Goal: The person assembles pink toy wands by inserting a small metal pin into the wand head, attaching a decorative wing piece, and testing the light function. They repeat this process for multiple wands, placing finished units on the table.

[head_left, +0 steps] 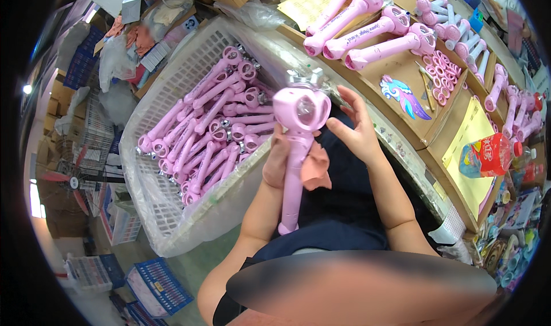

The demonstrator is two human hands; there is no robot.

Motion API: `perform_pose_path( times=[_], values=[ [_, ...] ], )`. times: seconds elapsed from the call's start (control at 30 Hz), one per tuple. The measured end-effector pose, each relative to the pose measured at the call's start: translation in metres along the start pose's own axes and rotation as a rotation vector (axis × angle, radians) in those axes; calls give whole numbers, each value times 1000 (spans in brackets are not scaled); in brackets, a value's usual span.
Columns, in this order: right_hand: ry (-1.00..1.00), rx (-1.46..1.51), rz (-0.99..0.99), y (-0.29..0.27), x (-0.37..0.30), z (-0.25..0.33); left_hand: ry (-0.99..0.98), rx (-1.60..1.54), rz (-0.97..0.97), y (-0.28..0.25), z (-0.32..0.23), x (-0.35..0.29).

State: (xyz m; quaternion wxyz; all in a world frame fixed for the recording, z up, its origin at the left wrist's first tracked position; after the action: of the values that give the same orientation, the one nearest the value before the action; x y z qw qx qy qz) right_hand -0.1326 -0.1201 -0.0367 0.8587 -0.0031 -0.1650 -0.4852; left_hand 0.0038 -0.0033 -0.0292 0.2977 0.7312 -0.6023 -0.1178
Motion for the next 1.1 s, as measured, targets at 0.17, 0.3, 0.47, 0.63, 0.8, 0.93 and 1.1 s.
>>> perform_pose_path(
  times=[0.17,0.3,0.47,0.63,0.8,0.93,1.1],
  values=[
    [161,466,65,15,-3,-6,-334,-83,9,-2,2,15],
    [128,194,98,16,-5,3,-296,275,63,-11,-2,17],
    [226,383,121,15,-5,14,-318,-192,-57,-4,14,7],
    [97,172,175,10,-2,11,-282,-79,-238,-3,23,7],
    [118,275,191,5,-1,-9,-313,-24,-184,3,14,6],
    [-156,-77,-43,15,-27,-16,-279,136,-146,2,-10,15],
    [168,-109,314,41,-91,-2,40,591,17,-20,-46,38]
  ],
)
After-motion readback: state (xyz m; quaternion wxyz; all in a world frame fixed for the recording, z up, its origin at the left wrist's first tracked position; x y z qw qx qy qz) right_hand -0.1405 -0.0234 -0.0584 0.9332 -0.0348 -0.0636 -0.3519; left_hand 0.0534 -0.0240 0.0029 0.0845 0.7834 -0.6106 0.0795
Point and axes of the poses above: each hand's wrist, its own x-axis towards the middle knuckle, its own y-axis out of the palm, z = x × y, the point moved 1 cm from there along x, towards the middle knuckle, and after that the axes turned 12 degrees about x, right-handed, at the moved point
